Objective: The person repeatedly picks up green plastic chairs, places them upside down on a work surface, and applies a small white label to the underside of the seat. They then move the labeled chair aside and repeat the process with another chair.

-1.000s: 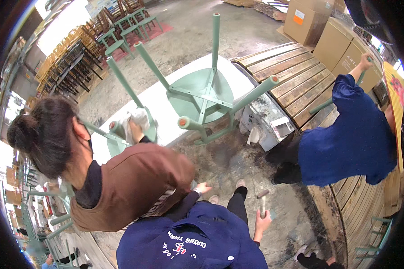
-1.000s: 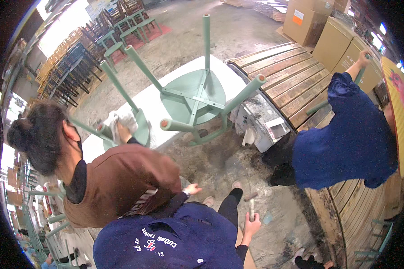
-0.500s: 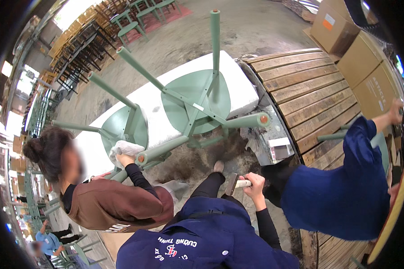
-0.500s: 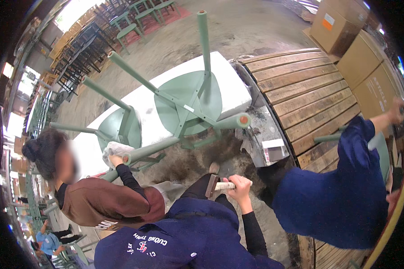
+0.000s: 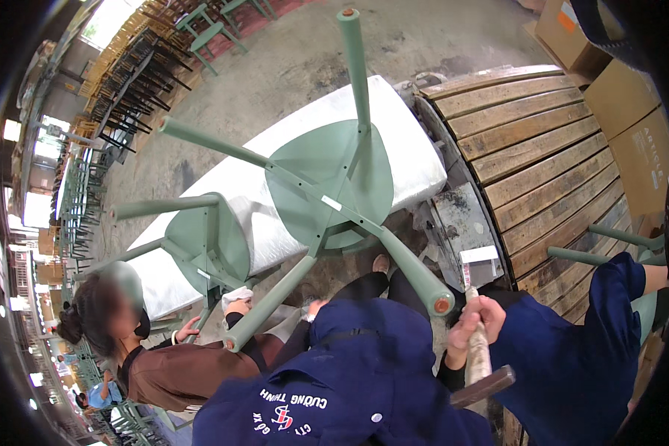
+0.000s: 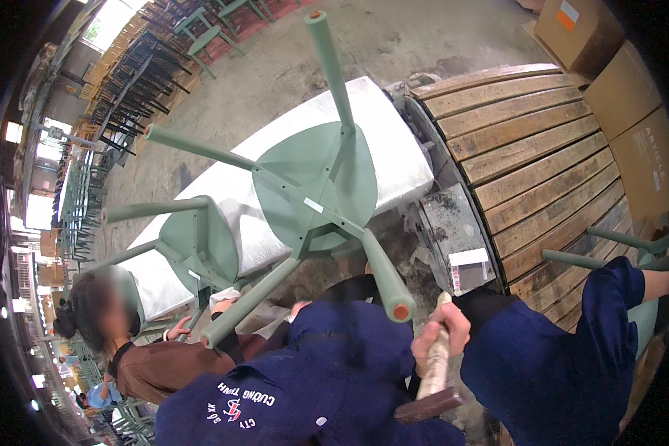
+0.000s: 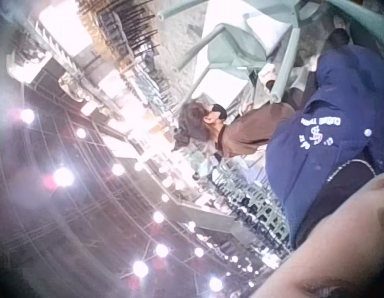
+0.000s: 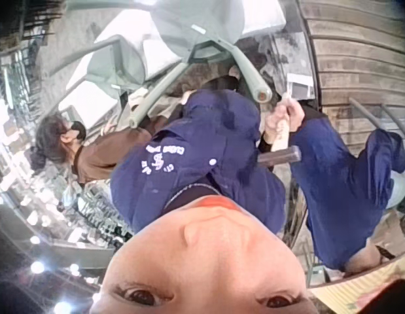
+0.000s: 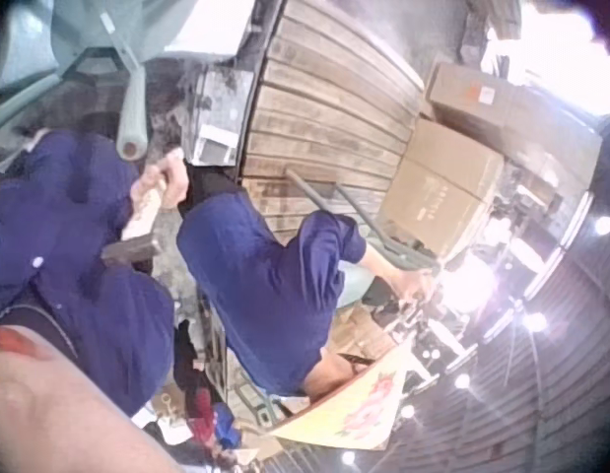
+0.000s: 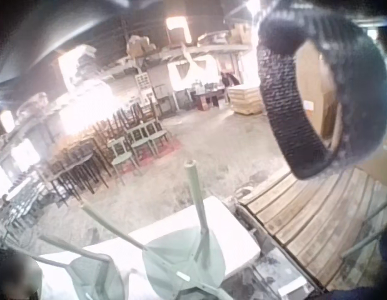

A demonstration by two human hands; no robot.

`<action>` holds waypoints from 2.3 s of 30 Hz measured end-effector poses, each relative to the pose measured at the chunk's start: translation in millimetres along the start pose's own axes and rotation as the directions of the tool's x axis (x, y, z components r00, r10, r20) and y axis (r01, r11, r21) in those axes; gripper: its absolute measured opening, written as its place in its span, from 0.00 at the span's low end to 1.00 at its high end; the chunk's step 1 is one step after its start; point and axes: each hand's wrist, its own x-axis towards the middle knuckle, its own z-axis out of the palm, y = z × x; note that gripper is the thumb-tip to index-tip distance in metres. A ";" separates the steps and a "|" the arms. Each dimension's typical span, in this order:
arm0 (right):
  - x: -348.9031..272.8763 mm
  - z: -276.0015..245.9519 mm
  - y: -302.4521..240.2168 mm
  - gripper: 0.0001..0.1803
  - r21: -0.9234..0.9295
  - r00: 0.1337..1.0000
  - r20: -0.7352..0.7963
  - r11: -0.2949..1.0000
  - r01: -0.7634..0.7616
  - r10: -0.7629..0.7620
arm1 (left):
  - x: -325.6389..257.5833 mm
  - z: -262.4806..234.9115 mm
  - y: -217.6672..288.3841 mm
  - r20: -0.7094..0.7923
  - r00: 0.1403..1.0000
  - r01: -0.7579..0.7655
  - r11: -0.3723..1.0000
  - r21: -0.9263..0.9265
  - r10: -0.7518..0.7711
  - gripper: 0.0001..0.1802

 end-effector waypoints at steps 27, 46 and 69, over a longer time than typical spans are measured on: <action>138.8 35.1 142.2 0.11 -0.051 0.734 0.651 0.977 -0.208 0.191 | -9.1 56.9 152.1 0.220 0.765 0.420 0.209 -0.883 -0.606 0.15; 125.2 64.3 131.7 0.22 -0.064 0.597 0.752 0.932 -0.356 0.280 | 8.9 73.2 144.1 0.149 0.786 0.501 0.476 -0.723 -0.600 0.16; 43.4 -13.5 405.4 0.27 -0.763 0.426 0.493 0.612 -0.206 0.758 | 7.0 116.0 172.3 0.085 0.828 0.454 0.574 -0.681 -0.554 0.15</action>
